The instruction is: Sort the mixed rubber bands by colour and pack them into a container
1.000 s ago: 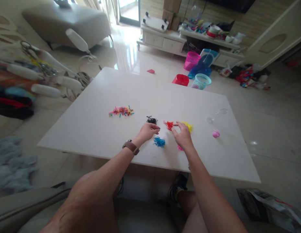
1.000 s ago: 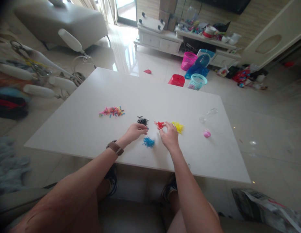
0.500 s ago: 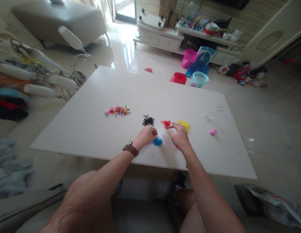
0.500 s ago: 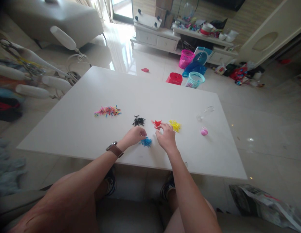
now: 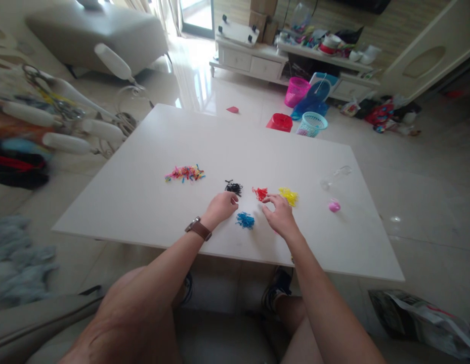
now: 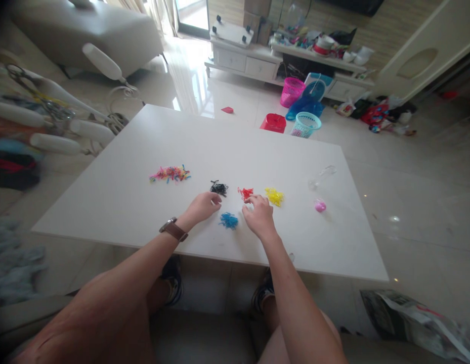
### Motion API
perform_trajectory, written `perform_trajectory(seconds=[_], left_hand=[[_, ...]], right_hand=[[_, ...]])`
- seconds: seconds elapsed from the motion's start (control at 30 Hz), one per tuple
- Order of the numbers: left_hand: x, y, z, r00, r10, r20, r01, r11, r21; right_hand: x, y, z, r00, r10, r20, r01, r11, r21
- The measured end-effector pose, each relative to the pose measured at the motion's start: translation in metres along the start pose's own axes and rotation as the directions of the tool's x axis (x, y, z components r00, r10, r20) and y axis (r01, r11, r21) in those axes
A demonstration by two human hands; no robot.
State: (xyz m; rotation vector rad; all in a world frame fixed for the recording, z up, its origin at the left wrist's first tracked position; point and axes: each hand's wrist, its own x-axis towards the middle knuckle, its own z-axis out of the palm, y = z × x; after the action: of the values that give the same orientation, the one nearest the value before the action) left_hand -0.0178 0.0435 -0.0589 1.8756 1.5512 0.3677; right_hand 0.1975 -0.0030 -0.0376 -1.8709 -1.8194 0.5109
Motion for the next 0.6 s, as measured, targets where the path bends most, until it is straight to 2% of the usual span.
perform_trajectory(seconds=[0.17, 0.27, 0.37, 0.47, 0.6], left_hand=[[0.008, -0.022, -0.02, 0.979, -0.158, -0.13, 0.172, 0.98, 0.104], [0.01, -0.043, -0.035, 0.936, -0.284, -0.206, 0.322, 0.928, 0.187], [0.01, -0.066, -0.045, 0.888, -0.397, -0.232, 0.439, 0.882, 0.172], [0.009, -0.082, -0.05, 0.874, -0.437, -0.211, 0.472, 0.866, 0.164], [0.01, -0.087, -0.049, 0.876, -0.44, -0.196, 0.474, 0.862, 0.181]], right_hand=[[-0.001, 0.001, -0.002, 1.0, 0.006, 0.017, -0.005, 1.0, -0.013], [-0.001, 0.003, -0.003, 1.0, 0.009, 0.022, -0.009, 1.0, -0.01], [-0.001, 0.005, -0.003, 1.0, 0.015, 0.024, -0.015, 1.0, -0.003], [-0.001, 0.007, -0.002, 1.0, 0.016, 0.025, -0.016, 1.0, 0.007], [0.0, 0.01, 0.0, 1.0, 0.011, 0.028, -0.011, 1.0, 0.001]])
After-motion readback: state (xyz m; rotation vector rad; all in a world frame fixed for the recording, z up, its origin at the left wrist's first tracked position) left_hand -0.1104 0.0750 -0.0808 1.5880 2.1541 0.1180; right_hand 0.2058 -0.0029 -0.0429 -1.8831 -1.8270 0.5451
